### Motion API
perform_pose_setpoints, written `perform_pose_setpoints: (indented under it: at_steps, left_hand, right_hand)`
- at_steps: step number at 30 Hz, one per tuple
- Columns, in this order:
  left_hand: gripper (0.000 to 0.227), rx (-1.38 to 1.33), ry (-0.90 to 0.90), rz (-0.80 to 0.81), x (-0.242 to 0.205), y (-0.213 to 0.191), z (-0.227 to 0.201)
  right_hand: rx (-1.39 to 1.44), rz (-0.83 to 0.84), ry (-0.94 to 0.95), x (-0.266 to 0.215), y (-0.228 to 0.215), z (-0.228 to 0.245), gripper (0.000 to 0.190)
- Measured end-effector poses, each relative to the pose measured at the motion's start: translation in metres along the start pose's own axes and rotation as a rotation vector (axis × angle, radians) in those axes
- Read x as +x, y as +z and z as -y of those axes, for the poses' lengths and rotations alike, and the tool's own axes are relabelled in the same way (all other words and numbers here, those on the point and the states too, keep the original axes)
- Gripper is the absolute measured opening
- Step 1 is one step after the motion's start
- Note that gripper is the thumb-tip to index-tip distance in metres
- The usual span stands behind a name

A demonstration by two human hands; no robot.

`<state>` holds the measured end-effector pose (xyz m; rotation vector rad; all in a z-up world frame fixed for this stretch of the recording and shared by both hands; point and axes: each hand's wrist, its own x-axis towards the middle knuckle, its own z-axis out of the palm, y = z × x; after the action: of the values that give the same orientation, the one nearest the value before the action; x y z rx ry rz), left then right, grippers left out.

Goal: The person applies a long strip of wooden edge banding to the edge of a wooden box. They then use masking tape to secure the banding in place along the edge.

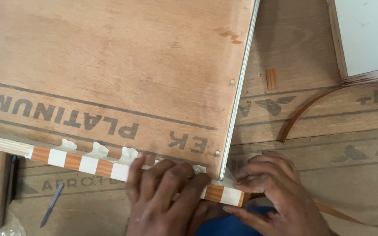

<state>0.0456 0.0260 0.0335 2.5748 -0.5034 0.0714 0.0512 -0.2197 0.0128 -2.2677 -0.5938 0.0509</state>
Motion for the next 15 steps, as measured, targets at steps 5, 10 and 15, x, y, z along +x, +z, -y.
perform_pose_setpoints:
  at_steps: [5,10,15]
  left_hand:
    - [0.038,-0.032,0.047,-0.032,0.012,-0.011,-0.007]
    - [0.043,0.029,0.075,-0.01,0.02,-0.034,-0.002]
    - [0.043,0.075,0.164,0.054,0.031,-0.031,0.009]
  right_hand:
    - [0.012,-0.016,0.057,-0.001,-0.018,0.016,0.058]
    - [-0.042,-0.164,0.176,-0.022,-0.044,0.053,0.045]
    - [-0.071,-0.2,0.263,-0.041,-0.05,0.083,0.038]
